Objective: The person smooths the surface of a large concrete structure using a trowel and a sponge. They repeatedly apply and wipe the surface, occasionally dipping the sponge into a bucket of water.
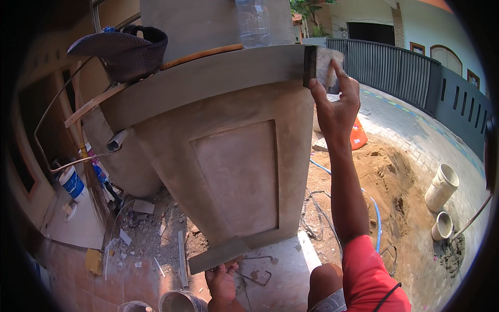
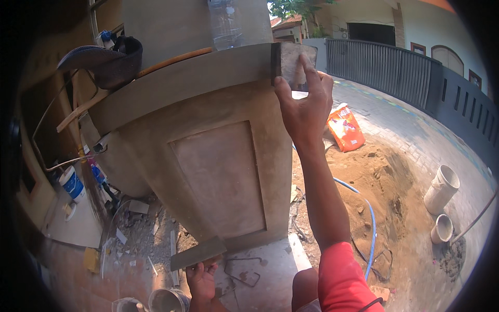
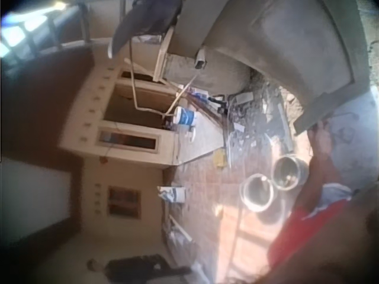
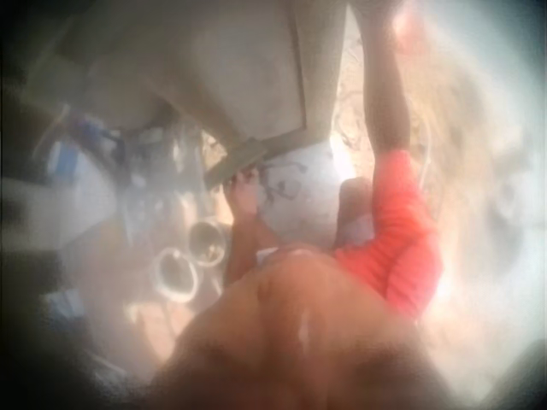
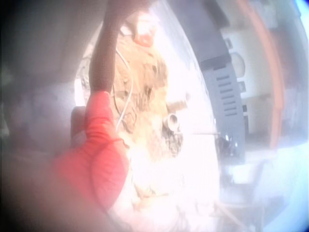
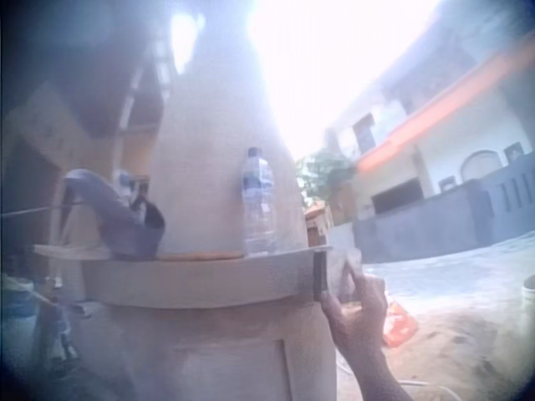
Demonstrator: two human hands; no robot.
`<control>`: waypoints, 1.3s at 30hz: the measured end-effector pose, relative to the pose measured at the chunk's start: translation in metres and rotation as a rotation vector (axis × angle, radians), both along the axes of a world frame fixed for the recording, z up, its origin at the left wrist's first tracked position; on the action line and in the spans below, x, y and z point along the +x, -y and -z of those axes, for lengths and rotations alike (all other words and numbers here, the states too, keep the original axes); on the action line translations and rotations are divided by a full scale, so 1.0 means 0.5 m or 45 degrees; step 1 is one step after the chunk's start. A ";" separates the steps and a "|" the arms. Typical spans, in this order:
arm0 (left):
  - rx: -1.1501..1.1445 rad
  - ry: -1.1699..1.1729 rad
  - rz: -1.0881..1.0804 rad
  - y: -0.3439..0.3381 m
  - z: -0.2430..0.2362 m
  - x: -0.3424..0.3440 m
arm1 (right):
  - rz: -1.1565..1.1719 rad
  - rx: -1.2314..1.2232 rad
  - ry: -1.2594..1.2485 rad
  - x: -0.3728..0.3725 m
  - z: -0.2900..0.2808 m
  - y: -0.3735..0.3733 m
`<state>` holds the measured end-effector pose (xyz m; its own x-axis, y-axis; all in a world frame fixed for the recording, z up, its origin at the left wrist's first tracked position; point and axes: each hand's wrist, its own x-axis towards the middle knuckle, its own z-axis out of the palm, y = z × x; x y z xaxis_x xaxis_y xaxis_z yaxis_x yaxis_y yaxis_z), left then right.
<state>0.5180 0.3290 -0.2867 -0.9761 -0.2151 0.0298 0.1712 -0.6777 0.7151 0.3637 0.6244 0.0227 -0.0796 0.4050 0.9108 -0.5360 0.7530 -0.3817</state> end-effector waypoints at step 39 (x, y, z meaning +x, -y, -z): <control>-0.042 0.022 0.047 -0.003 0.019 -0.004 | -0.141 0.490 -0.101 0.023 0.033 0.174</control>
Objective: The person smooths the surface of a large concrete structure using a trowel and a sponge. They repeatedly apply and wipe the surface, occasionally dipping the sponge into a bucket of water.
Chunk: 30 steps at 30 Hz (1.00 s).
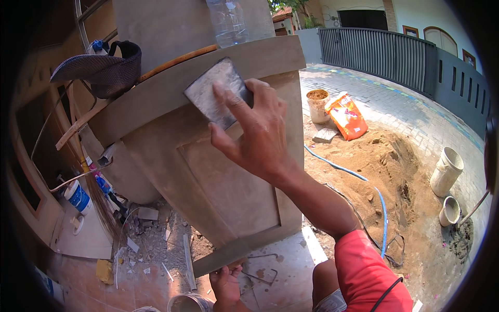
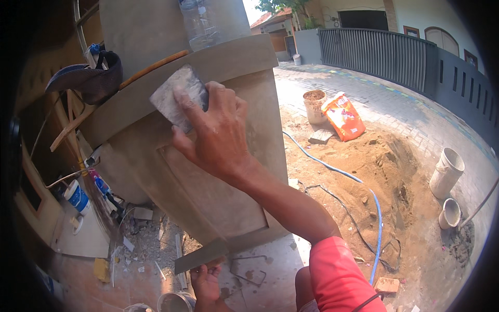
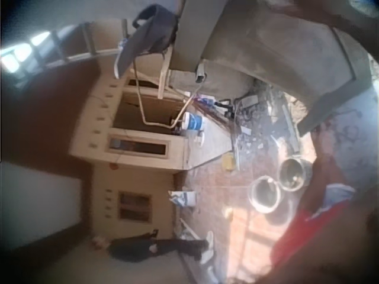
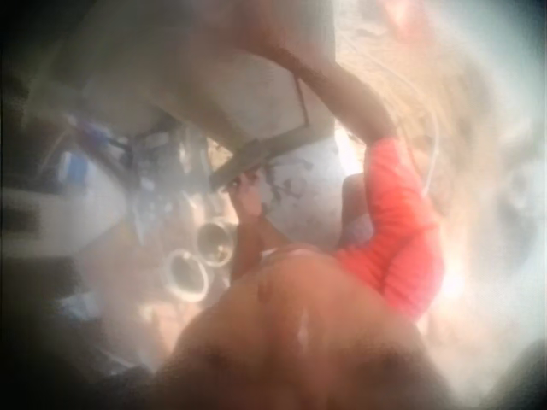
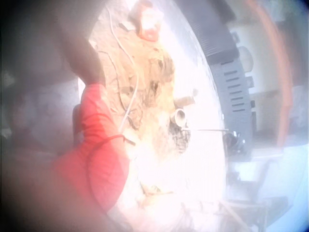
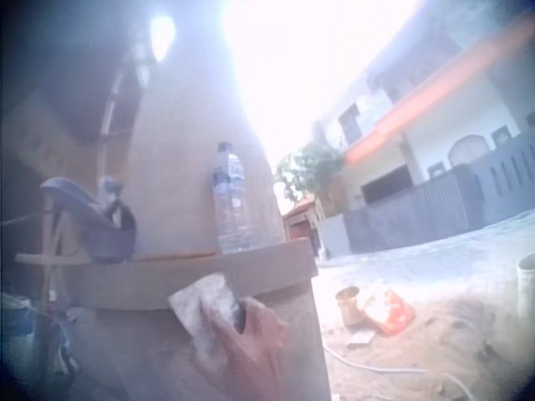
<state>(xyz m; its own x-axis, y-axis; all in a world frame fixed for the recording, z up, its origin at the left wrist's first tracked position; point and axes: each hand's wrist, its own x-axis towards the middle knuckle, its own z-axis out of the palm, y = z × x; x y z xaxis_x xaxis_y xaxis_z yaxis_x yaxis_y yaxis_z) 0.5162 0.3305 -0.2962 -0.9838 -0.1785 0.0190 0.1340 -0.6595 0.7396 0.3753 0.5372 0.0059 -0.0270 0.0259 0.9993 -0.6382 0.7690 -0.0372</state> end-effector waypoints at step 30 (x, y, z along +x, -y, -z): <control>-0.108 0.139 0.025 0.021 0.053 -0.059 | -1.253 -0.706 0.262 -0.179 -0.050 -0.383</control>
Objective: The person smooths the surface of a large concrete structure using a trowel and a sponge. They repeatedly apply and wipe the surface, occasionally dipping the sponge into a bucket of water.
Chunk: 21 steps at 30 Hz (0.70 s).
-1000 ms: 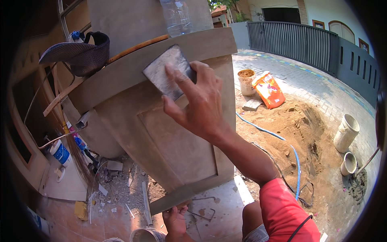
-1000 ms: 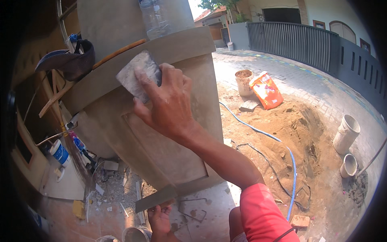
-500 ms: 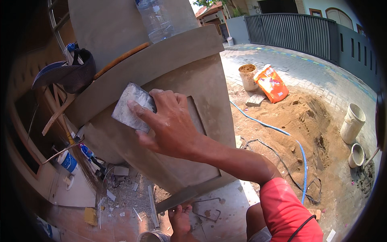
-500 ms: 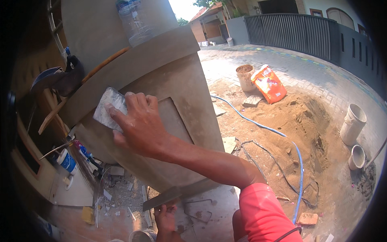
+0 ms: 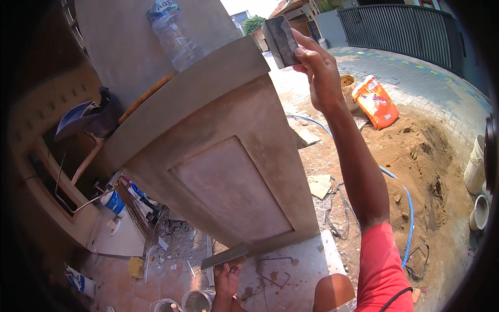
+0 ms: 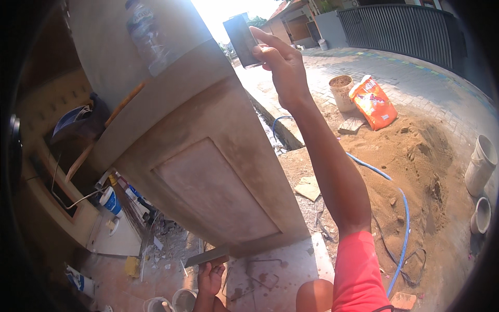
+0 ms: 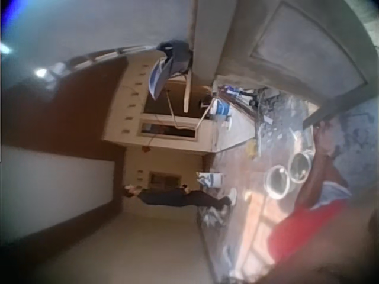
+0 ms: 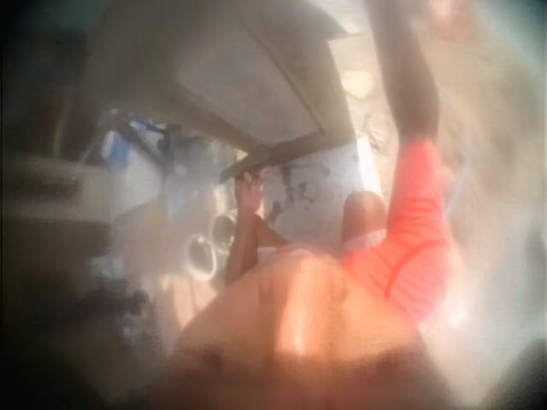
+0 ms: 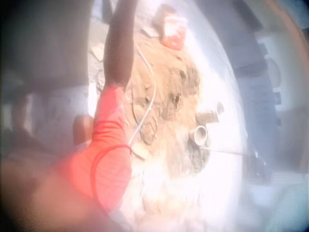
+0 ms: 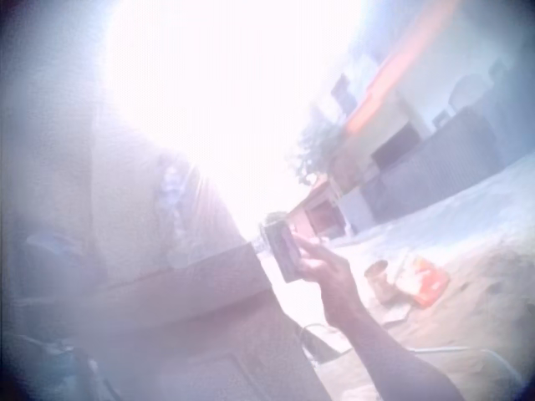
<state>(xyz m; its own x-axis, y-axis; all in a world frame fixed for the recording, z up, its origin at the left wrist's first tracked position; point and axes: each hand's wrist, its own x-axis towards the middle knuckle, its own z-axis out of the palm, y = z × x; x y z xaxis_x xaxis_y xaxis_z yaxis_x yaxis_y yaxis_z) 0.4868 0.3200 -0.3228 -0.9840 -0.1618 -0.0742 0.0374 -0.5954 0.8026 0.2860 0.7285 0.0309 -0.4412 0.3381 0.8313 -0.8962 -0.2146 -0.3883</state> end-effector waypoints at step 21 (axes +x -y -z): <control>-0.049 0.025 -0.108 -0.047 -0.009 -0.008 | 0.003 -0.165 0.444 -0.071 0.097 -0.060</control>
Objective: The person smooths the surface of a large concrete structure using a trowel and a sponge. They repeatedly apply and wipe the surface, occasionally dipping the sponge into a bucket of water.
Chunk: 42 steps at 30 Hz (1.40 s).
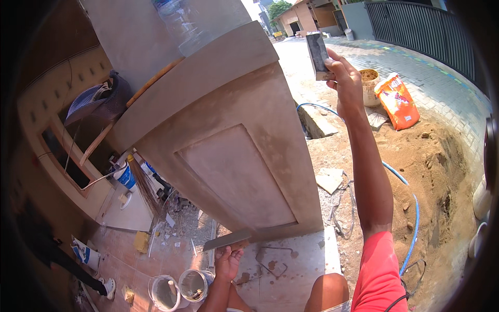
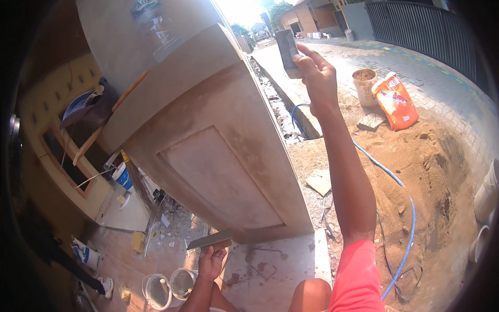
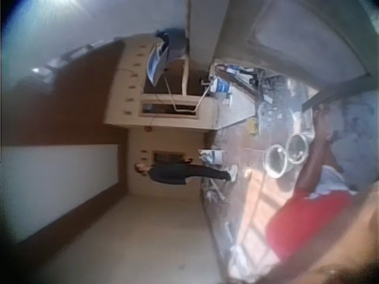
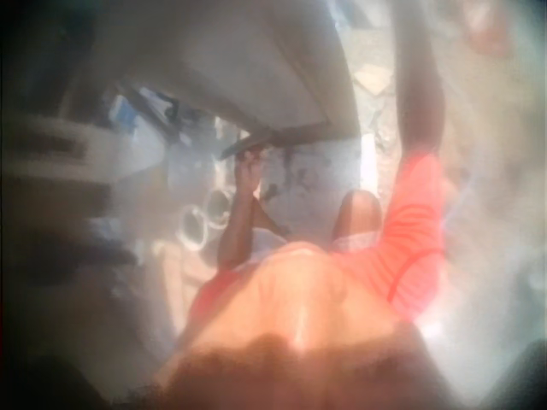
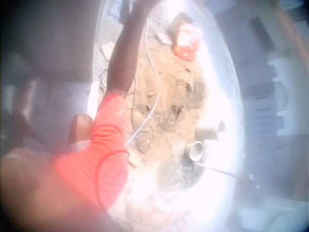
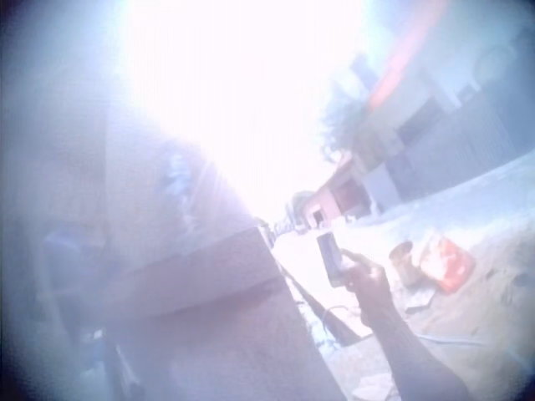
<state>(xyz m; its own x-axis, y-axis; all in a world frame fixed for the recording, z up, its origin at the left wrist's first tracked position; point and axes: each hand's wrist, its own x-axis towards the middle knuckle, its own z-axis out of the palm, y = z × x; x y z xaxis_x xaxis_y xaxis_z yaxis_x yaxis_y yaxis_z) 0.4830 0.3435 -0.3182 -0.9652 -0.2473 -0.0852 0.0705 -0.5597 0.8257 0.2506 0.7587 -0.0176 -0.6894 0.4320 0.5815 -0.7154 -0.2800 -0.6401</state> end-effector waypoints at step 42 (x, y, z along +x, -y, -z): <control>0.440 -0.338 0.190 0.061 -0.075 0.092 | 1.403 1.086 -0.373 0.190 -0.076 0.506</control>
